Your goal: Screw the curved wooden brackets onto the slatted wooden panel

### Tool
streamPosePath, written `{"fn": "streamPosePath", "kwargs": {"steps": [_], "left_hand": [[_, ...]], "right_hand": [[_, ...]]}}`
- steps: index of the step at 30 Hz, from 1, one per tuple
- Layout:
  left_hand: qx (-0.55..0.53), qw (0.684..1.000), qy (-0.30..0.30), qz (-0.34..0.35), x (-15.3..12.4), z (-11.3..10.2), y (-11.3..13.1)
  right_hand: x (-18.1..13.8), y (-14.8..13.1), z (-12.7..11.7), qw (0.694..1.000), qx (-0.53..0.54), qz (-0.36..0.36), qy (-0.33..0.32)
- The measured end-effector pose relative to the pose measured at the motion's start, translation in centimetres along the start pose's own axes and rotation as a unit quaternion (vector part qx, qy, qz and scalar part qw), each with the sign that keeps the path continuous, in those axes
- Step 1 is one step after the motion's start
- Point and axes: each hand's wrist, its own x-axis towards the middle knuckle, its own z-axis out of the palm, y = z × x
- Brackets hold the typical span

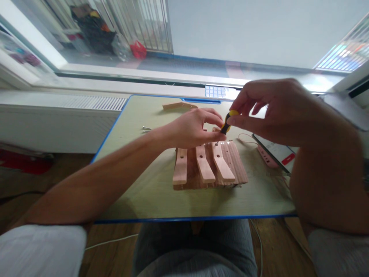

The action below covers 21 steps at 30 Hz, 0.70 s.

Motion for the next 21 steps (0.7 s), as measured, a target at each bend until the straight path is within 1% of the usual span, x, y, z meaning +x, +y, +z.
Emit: {"fn": "streamPosePath", "kwargs": {"steps": [7,12,15,19,21], "left_hand": [[0.004,1.0,0.009,-0.009,0.0,0.2,0.1],[0.0,1.0,0.016,-0.016,0.0,0.2,0.0],[-0.006,1.0,0.017,-0.016,-0.1,0.2,-0.1],[-0.004,1.0,0.014,-0.022,0.0,0.3,-0.1],[-0.006,1.0,0.012,-0.021,0.0,0.2,-0.1]], "right_hand": [[0.3,0.5,1.1,0.998,-0.031,0.025,0.039],[0.4,0.9,1.5,0.997,-0.045,0.024,0.054],[0.3,0.8,1.3,0.998,-0.039,0.017,0.049],[0.0,0.7,0.6,0.999,0.017,-0.034,0.02],[-0.1,0.7,0.4,0.998,0.031,-0.046,0.006]]}}
